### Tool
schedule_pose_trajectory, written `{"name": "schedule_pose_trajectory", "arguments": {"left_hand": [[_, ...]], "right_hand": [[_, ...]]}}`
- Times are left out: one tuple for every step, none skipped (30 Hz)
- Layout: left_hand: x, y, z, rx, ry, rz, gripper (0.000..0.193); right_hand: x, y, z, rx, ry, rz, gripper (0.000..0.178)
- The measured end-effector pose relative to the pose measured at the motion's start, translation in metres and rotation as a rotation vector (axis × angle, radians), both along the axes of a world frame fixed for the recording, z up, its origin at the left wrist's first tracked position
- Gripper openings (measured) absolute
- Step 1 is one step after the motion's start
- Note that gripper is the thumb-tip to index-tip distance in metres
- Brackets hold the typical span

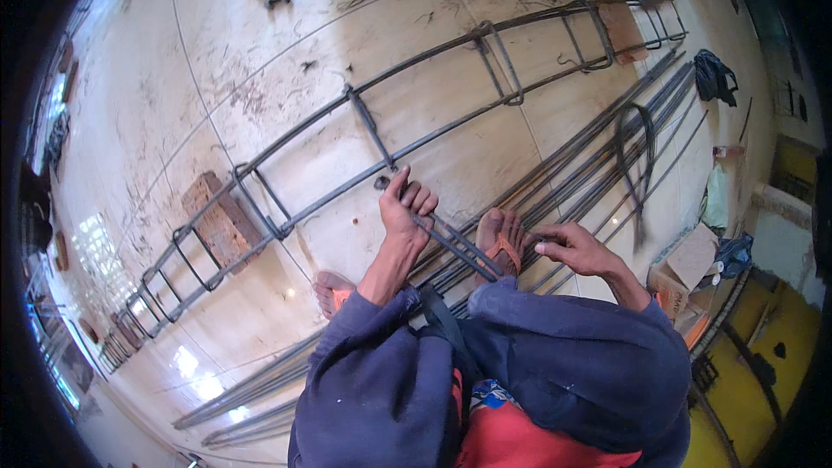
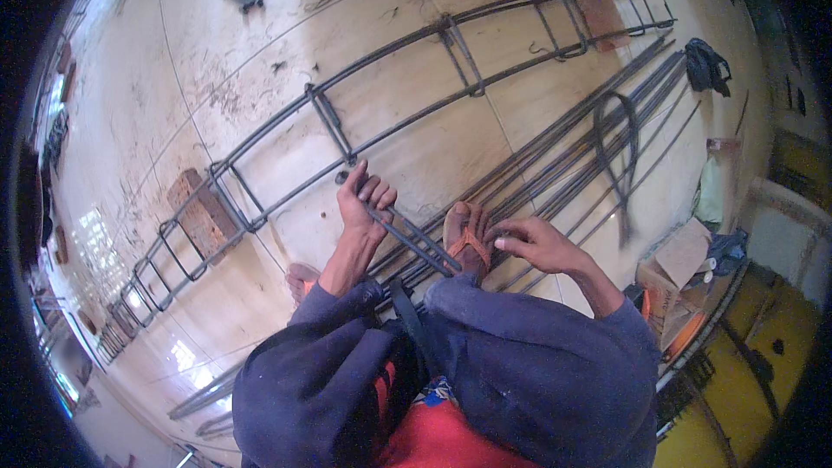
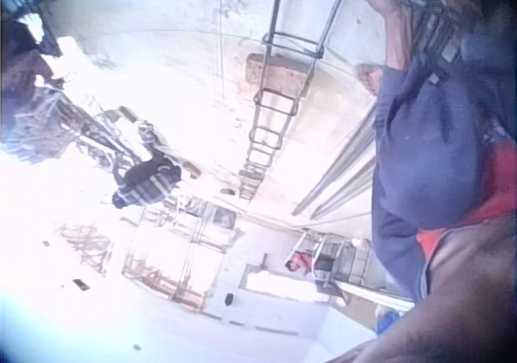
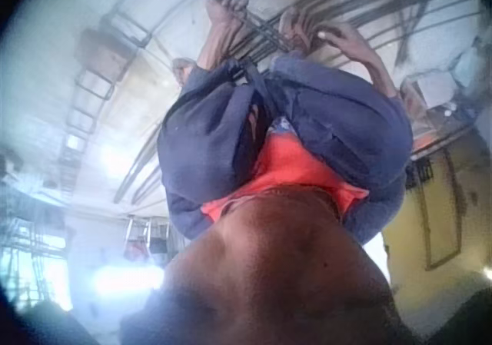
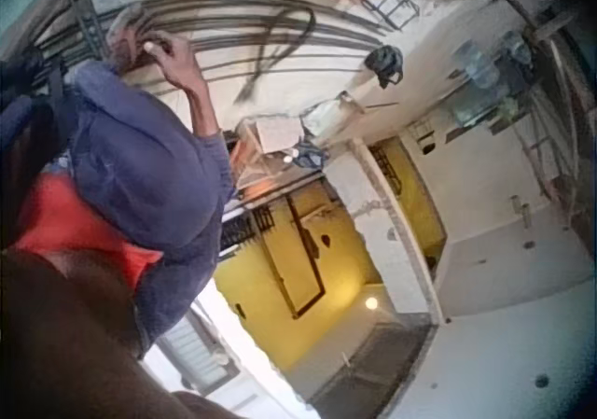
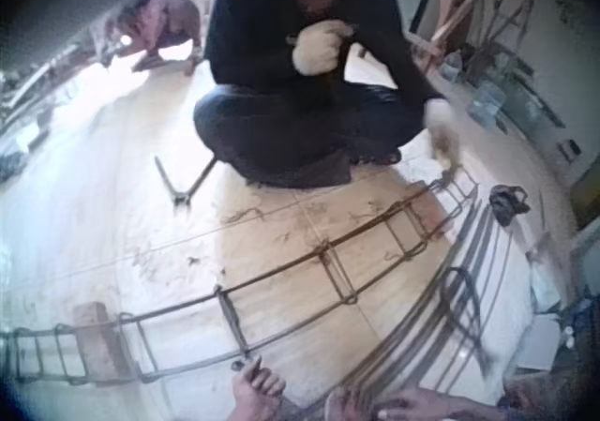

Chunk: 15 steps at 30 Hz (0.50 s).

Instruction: The person assembles a metal ladder-like frame on the floor by tying intersecting metal rods together with wire. They use pliers to twist and secure the wire at each junction point.

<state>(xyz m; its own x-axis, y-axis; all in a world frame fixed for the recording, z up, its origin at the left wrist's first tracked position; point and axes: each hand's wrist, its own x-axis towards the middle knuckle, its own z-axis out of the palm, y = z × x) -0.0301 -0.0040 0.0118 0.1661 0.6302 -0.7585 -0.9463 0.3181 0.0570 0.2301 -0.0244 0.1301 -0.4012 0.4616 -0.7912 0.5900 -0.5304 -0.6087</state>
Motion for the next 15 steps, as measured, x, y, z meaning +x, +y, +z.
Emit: {"name": "schedule_pose_trajectory", "arguments": {"left_hand": [[-0.001, -0.003, -0.001, -0.001, 0.019, -0.021, 0.028], [-0.005, -0.007, -0.002, -0.004, 0.045, -0.035, 0.028], [-0.009, -0.010, -0.002, -0.020, 0.047, -0.017, 0.026], [-0.010, -0.011, -0.005, -0.035, 0.051, -0.019, 0.026], [-0.011, -0.013, -0.006, -0.053, 0.060, -0.022, 0.026], [-0.011, -0.013, -0.007, -0.070, 0.069, -0.025, 0.026], [-0.013, -0.013, -0.003, -0.099, 0.099, -0.044, 0.028], [-0.016, -0.014, -0.003, -0.121, 0.140, -0.044, 0.029], [-0.018, -0.014, -0.004, -0.142, 0.182, -0.045, 0.029], [-0.022, -0.016, -0.006, -0.164, 0.221, -0.048, 0.030], [-0.028, -0.020, -0.003, -0.146, 0.229, -0.082, 0.030], [-0.030, -0.026, 0.001, -0.148, 0.223, -0.111, 0.031], [-0.030, -0.031, 0.006, -0.152, 0.210, -0.137, 0.031], [-0.029, -0.035, 0.009, -0.154, 0.195, -0.167, 0.031], [-0.027, -0.038, 0.011, -0.138, 0.204, -0.220, 0.031]], "right_hand": [[0.001, -0.002, -0.001, 0.048, 0.008, 0.003, 0.027], [0.001, -0.002, -0.003, 0.094, 0.023, 0.013, 0.028], [0.002, 0.002, -0.003, 0.118, 0.001, 0.051, 0.030], [0.007, -0.001, -0.007, 0.140, -0.009, 0.063, 0.031], [0.014, -0.006, -0.015, 0.160, -0.016, 0.073, 0.031], [0.020, -0.010, -0.021, 0.179, -0.022, 0.082, 0.032], [0.022, -0.012, -0.024, 0.223, -0.024, 0.125, 0.032], [0.025, -0.013, -0.026, 0.266, -0.028, 0.167, 0.033], [0.028, -0.013, -0.028, 0.309, -0.033, 0.209, 0.033], [0.030, -0.014, -0.029, 0.332, -0.069, 0.205, 0.032], [0.033, -0.013, -0.027, 0.356, -0.102, 0.203, 0.032], [0.036, -0.013, -0.027, 0.380, -0.137, 0.200, 0.031], [0.039, -0.015, -0.029, 0.431, -0.169, 0.212, 0.029], [0.045, -0.019, -0.036, 0.448, -0.184, 0.200, 0.029], [0.050, -0.023, -0.046, 0.464, -0.199, 0.188, 0.029]]}}
